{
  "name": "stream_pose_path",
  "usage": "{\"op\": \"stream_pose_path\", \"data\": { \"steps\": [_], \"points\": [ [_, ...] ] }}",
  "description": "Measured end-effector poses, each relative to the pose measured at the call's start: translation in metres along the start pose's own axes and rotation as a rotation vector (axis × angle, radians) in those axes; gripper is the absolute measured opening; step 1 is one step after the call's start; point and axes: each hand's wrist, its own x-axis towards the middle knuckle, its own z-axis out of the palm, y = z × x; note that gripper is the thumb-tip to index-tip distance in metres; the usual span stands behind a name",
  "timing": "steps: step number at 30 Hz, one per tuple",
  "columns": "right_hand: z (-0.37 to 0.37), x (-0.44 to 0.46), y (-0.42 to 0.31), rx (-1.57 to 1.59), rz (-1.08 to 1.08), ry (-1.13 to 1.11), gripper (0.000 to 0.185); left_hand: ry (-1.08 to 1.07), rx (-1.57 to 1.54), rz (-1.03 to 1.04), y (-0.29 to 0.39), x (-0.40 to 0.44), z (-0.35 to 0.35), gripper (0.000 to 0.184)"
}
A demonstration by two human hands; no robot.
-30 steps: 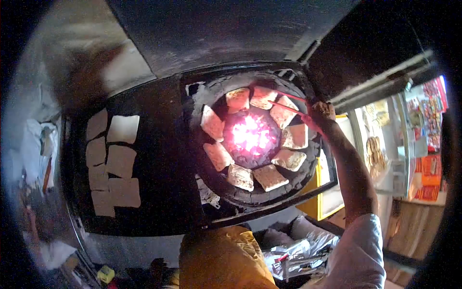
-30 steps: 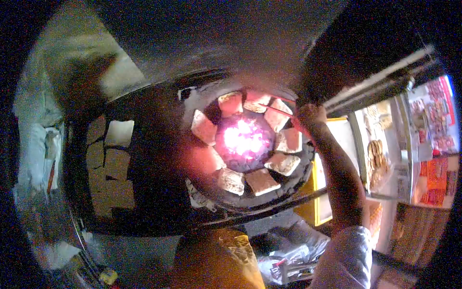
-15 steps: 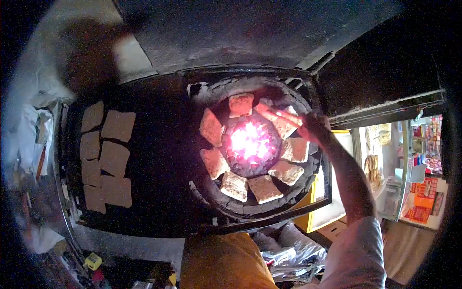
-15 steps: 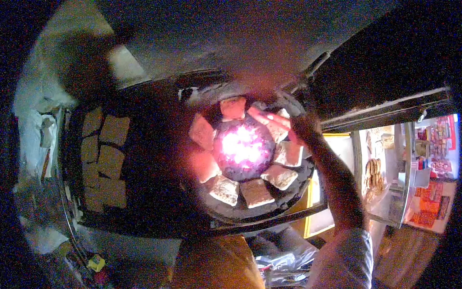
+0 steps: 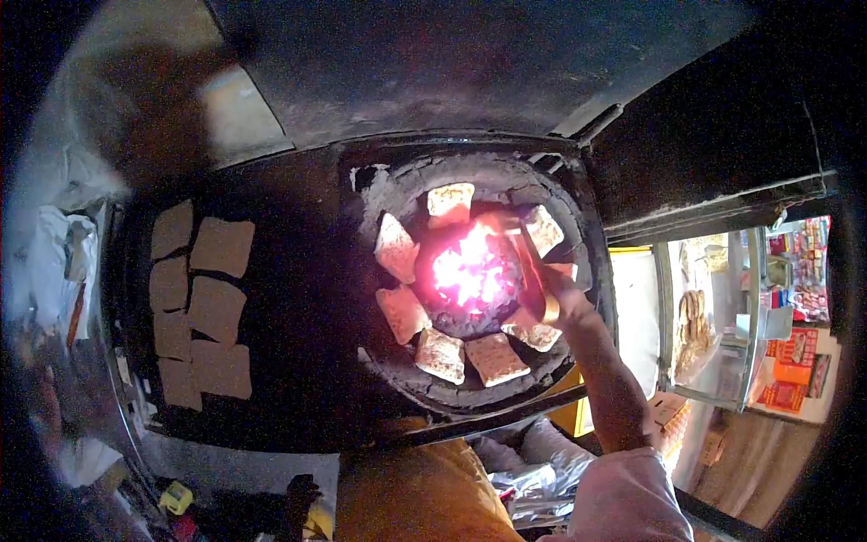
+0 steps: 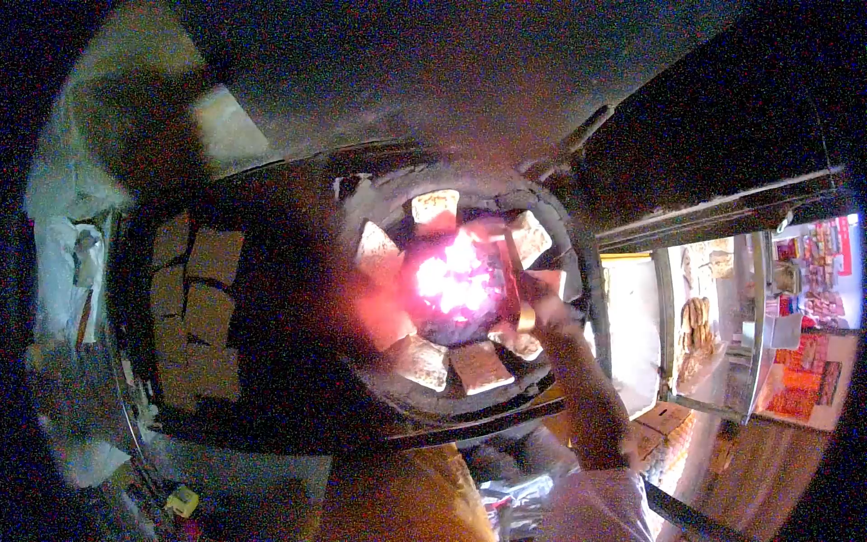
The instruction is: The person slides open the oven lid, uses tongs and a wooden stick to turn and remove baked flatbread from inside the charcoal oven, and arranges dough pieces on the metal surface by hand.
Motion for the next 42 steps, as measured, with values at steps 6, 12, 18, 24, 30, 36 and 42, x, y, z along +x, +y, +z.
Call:
{"op": "stream_pose_path", "data": {
  "steps": [6, 12, 18, 24, 30, 36, 42],
  "points": [
    [0.017, 0.047, -0.064, 0.395, 0.106, -0.027, 0.04, -0.049, 0.023, 0.097, 0.001, -0.01, -0.001, 0.058],
    [-0.005, 0.023, -0.096, -1.047, 0.196, 0.283, 0.058, 0.059, 0.037, 0.087, -0.006, -0.004, 0.01, 0.055],
    [0.002, 0.076, -0.112, -2.029, -0.224, 0.171, 0.06, 0.137, 0.118, 0.077, -0.005, -0.01, 0.022, 0.053],
    [0.022, 0.156, -0.108, -2.15, -0.353, 0.029, 0.039, 0.209, 0.445, 0.104, 0.022, -0.051, 0.07, 0.051],
    [0.015, 0.168, -0.073, -2.153, -0.432, -0.217, 0.023, 0.223, -0.264, 0.209, -0.073, -0.007, 0.001, 0.038],
    [0.025, 0.057, -0.105, -1.57, -0.138, -0.103, 0.038, 0.183, -0.264, 0.246, -0.079, 0.024, -0.01, 0.033],
    [0.055, 0.052, -0.102, -1.413, 0.017, -0.419, 0.056, 0.033, -0.348, 0.343, -0.048, 0.033, 0.01, 0.033]
  ]
}}
